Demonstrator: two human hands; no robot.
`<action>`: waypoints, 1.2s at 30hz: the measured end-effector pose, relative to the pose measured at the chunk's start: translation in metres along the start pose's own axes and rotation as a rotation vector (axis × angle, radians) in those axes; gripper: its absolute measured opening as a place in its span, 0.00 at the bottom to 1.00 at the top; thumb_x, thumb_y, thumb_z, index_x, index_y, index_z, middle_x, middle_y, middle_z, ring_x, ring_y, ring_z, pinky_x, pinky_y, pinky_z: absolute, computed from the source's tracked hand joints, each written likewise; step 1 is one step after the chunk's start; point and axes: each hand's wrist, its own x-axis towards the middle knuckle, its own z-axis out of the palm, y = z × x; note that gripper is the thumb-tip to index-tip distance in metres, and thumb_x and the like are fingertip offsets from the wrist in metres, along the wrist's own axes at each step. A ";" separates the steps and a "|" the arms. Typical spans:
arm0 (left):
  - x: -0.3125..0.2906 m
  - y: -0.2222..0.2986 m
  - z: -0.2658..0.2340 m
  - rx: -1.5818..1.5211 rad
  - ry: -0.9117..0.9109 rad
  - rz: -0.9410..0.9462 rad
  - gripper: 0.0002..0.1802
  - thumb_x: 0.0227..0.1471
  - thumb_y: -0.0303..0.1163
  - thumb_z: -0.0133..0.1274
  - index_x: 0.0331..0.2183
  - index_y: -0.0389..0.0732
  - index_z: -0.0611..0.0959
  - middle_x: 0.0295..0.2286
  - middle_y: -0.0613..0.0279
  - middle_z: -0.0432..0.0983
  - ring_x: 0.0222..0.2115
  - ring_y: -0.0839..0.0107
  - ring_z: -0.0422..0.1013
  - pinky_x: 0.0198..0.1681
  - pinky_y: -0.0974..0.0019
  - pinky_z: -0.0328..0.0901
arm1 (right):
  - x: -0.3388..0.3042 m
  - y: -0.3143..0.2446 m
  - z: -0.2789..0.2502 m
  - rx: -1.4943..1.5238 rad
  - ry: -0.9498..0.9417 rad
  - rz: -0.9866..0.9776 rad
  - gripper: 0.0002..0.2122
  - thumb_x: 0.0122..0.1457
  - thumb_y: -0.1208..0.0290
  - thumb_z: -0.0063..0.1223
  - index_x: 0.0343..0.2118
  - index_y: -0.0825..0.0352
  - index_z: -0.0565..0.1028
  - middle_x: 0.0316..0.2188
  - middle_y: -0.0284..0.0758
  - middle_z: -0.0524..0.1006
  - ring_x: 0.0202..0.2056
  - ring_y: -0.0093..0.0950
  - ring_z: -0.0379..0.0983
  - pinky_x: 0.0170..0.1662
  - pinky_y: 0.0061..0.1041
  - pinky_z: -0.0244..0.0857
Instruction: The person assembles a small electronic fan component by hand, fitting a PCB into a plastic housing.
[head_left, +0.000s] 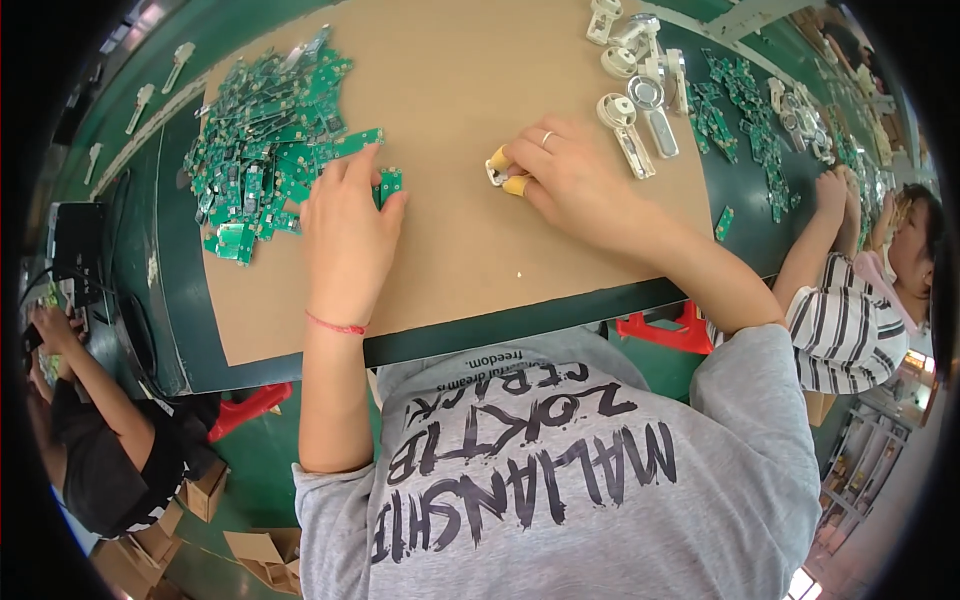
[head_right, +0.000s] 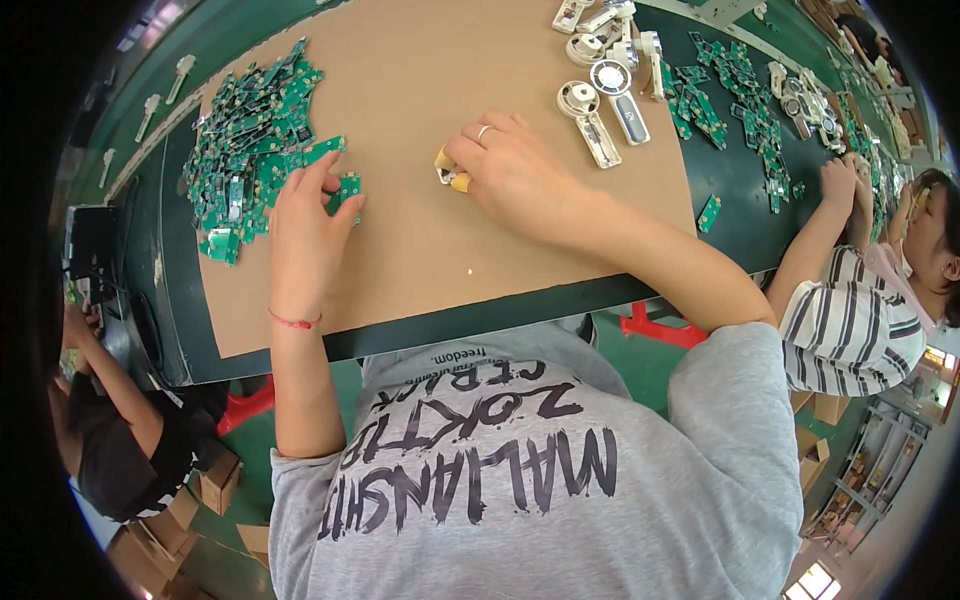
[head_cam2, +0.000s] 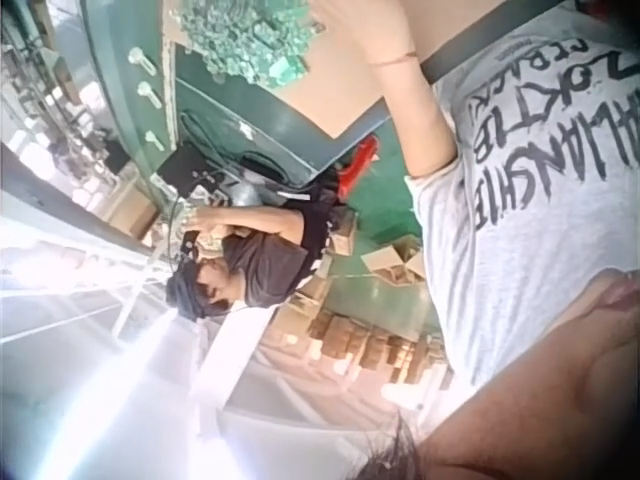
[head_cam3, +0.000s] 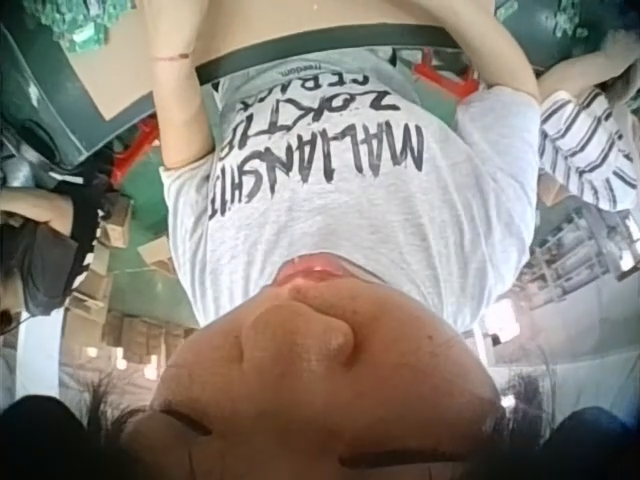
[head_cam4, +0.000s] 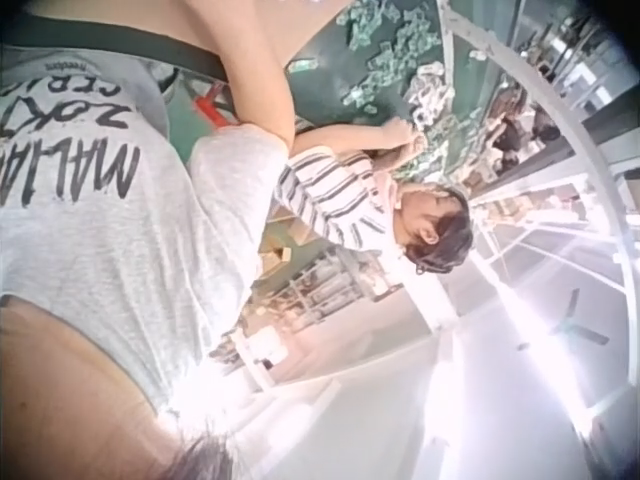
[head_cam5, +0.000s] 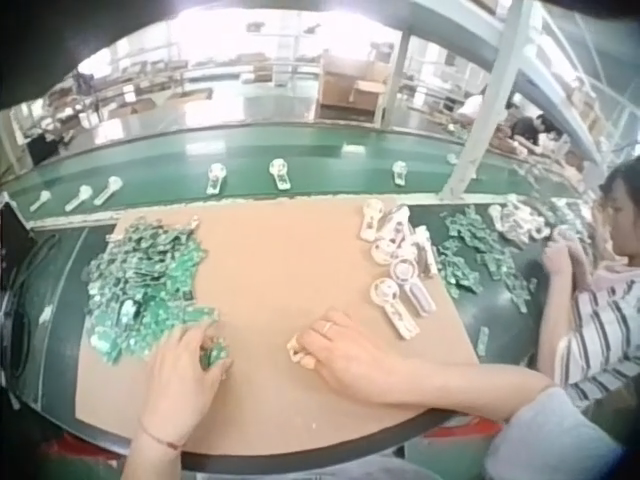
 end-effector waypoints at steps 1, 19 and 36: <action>0.000 0.000 0.000 0.001 -0.002 0.004 0.22 0.39 0.27 0.57 0.41 0.39 0.74 0.31 0.57 0.70 0.34 0.61 0.67 0.37 0.60 0.62 | -0.003 0.000 0.002 0.000 0.003 0.003 0.10 0.43 0.79 0.49 0.31 0.65 0.71 0.31 0.35 0.72 0.40 0.33 0.65 0.45 0.33 0.54; -0.017 0.049 0.004 -0.863 0.099 0.149 0.08 0.44 0.23 0.53 0.31 0.40 0.80 0.27 0.63 0.71 0.26 0.75 0.67 0.27 0.73 0.62 | -0.014 -0.044 -0.030 0.854 -0.010 0.291 0.05 0.50 0.77 0.52 0.29 0.69 0.71 0.26 0.30 0.72 0.31 0.19 0.68 0.37 0.19 0.61; -0.031 0.055 -0.005 -0.751 0.383 0.342 0.15 0.37 0.14 0.56 0.32 0.38 0.82 0.25 0.62 0.71 0.24 0.74 0.68 0.24 0.75 0.62 | -0.010 -0.063 -0.045 1.554 -0.163 0.513 0.04 0.53 0.79 0.43 0.31 0.71 0.70 0.24 0.30 0.73 0.26 0.15 0.69 0.29 0.16 0.64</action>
